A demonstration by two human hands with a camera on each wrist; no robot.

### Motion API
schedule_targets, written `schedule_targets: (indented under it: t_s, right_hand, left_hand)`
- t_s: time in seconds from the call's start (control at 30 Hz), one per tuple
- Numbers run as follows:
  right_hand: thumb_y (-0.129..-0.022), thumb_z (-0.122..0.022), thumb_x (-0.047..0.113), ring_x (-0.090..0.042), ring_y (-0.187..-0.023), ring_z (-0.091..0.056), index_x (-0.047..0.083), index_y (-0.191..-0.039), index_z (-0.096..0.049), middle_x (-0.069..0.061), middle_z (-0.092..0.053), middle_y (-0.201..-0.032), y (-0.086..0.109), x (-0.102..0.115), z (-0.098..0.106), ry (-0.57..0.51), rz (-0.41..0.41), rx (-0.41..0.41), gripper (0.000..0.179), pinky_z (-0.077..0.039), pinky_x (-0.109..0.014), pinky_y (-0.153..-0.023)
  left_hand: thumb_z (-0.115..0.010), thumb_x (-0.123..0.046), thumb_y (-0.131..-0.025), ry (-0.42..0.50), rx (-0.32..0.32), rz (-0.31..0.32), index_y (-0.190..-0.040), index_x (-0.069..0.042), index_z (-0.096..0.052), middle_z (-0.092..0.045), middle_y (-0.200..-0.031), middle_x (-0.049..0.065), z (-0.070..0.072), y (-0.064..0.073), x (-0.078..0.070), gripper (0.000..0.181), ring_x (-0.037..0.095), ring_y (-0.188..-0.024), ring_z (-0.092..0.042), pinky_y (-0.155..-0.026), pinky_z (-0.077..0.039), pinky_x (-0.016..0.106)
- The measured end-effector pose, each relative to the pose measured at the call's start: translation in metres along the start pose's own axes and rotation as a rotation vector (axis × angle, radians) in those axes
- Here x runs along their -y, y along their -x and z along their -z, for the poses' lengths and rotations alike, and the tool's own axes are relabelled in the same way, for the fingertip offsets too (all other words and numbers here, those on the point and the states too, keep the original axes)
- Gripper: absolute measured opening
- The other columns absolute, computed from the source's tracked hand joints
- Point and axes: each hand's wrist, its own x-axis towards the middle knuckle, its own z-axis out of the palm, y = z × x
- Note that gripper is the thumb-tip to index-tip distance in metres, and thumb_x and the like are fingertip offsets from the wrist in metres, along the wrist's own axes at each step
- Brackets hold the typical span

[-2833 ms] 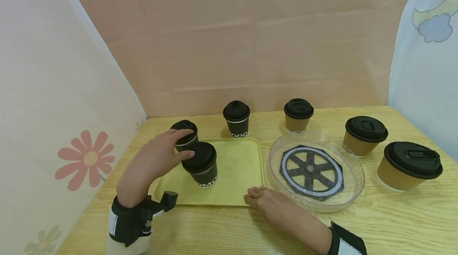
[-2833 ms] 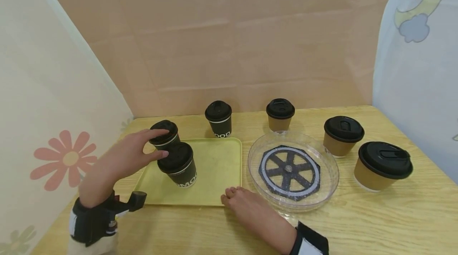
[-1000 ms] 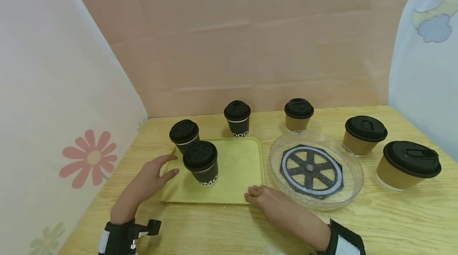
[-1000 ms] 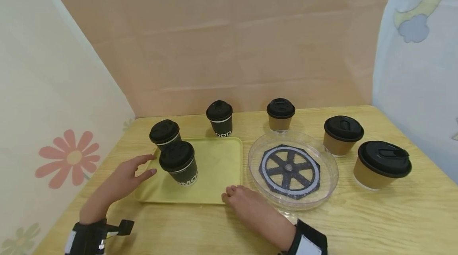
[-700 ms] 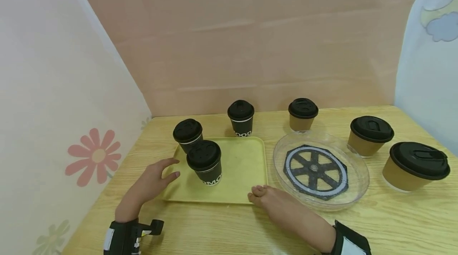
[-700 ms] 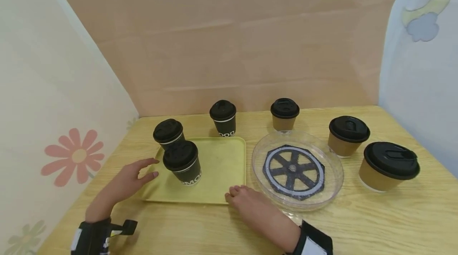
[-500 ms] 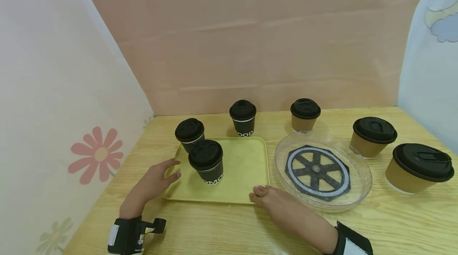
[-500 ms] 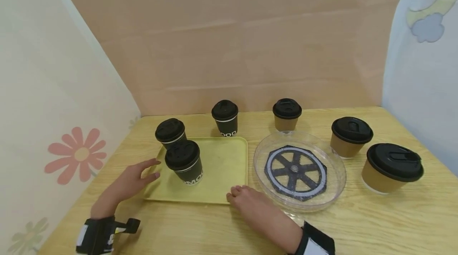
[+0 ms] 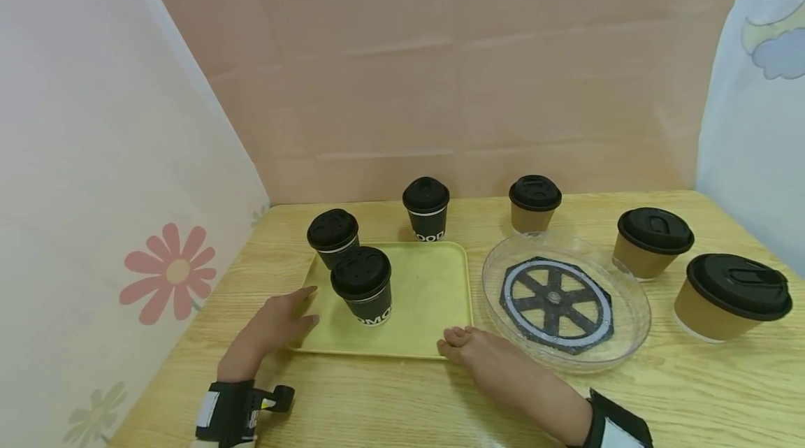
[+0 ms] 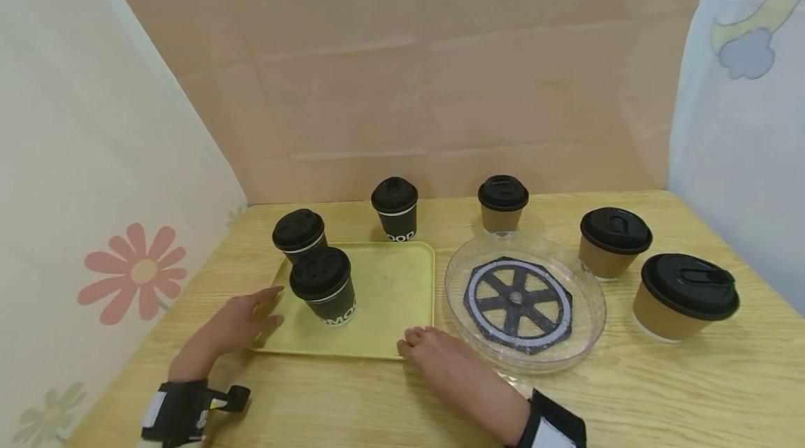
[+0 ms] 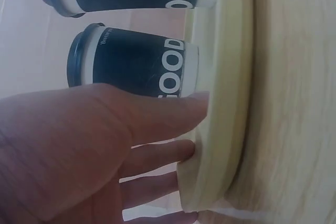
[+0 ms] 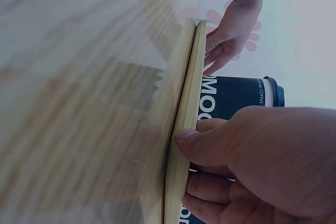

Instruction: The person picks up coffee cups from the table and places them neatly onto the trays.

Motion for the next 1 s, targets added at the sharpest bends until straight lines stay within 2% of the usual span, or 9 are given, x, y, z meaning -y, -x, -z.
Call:
schedule_targets:
  t_s: [0.27, 0.37, 0.53, 0.63, 0.7, 0.8, 0.9, 1.0]
  right_hand:
    - [-0.082, -0.057, -0.013, -0.028, -0.115, -0.064, 0.009, -0.12, -0.069, -0.012, -0.066, -0.126, -0.004, 0.002, 0.004, 0.001, -0.011, 0.0, 0.046, -0.053, -0.039, -0.096]
    - [-0.084, -0.058, -0.011, -0.029, -0.116, -0.064, 0.009, -0.121, -0.068, -0.013, -0.066, -0.127, -0.006, 0.002, 0.005, -0.033, -0.024, 0.026, 0.044, -0.054, -0.042, -0.095]
    - [-0.092, -0.06, 0.004, -0.029, -0.114, -0.065, 0.011, -0.119, -0.069, -0.013, -0.067, -0.126, -0.01, -0.001, 0.009, -0.132, -0.045, 0.067, 0.03, -0.055, -0.043, -0.091]
    - [-0.092, -0.063, 0.009, -0.026, -0.103, -0.07, 0.013, -0.115, -0.071, -0.01, -0.07, -0.12, -0.014, -0.004, 0.013, -0.195, -0.035, 0.076, 0.024, -0.058, -0.033, -0.074]
    - [-0.091, -0.064, 0.008, -0.02, -0.091, -0.072, 0.013, -0.113, -0.072, -0.008, -0.072, -0.116, -0.02, -0.007, 0.019, -0.227, -0.037, 0.073, 0.024, -0.054, -0.024, -0.063]
    - [-0.091, -0.063, 0.009, -0.01, -0.074, -0.067, 0.011, -0.113, -0.073, -0.007, -0.073, -0.112, -0.029, -0.013, 0.029, -0.248, -0.069, 0.038, 0.024, -0.043, -0.017, -0.052]
    - [-0.092, -0.065, 0.015, -0.008, -0.068, -0.064, 0.01, -0.114, -0.073, -0.006, -0.074, -0.108, -0.041, -0.022, 0.04, -0.179, -0.078, -0.03, 0.024, -0.045, -0.02, -0.053]
    - [-0.092, -0.067, 0.019, -0.016, -0.08, -0.071, 0.009, -0.116, -0.071, -0.007, -0.074, -0.109, -0.052, -0.034, 0.048, -0.095, -0.073, -0.118, 0.027, -0.055, -0.028, -0.064]
  left_hand:
    - [-0.063, -0.021, -0.094, -0.045, -0.023, -0.04, -0.138, -0.005, -0.054, -0.051, -0.14, 0.025, 0.002, 0.003, 0.0, 0.048, 0.048, -0.131, -0.045, -0.104, -0.038, 0.063]
    - [-0.062, -0.022, -0.094, -0.094, -0.022, -0.035, -0.136, -0.003, -0.056, -0.053, -0.139, 0.023, 0.002, 0.003, -0.002, 0.046, 0.046, -0.128, -0.049, -0.102, -0.041, 0.061]
    - [-0.063, -0.022, -0.094, -0.164, -0.014, -0.011, -0.135, -0.002, -0.057, -0.054, -0.138, 0.022, 0.0, 0.0, -0.006, 0.046, 0.044, -0.126, -0.051, -0.1, -0.044, 0.059]
    - [-0.063, -0.023, -0.094, -0.161, -0.01, 0.004, -0.136, -0.003, -0.056, -0.054, -0.139, 0.021, -0.002, 0.001, -0.006, 0.047, 0.044, -0.127, -0.051, -0.1, -0.044, 0.059]
    - [-0.064, -0.023, -0.094, -0.164, -0.01, 0.005, -0.136, -0.003, -0.056, -0.054, -0.139, 0.021, -0.003, 0.0, -0.006, 0.048, 0.043, -0.127, -0.051, -0.1, -0.045, 0.058]
    - [-0.064, -0.023, -0.093, -0.173, -0.016, 0.005, -0.136, -0.003, -0.056, -0.054, -0.139, 0.02, -0.004, 0.0, -0.007, 0.048, 0.042, -0.127, -0.051, -0.1, -0.045, 0.057]
    - [-0.064, -0.023, -0.093, -0.174, -0.023, 0.006, -0.137, -0.003, -0.056, -0.054, -0.139, 0.019, -0.004, -0.001, -0.007, 0.049, 0.04, -0.127, -0.052, -0.1, -0.046, 0.057]
    - [-0.065, -0.023, -0.093, -0.164, -0.029, 0.01, -0.137, -0.004, -0.055, -0.054, -0.139, 0.018, -0.005, 0.0, -0.009, 0.049, 0.039, -0.127, -0.053, -0.1, -0.046, 0.056]
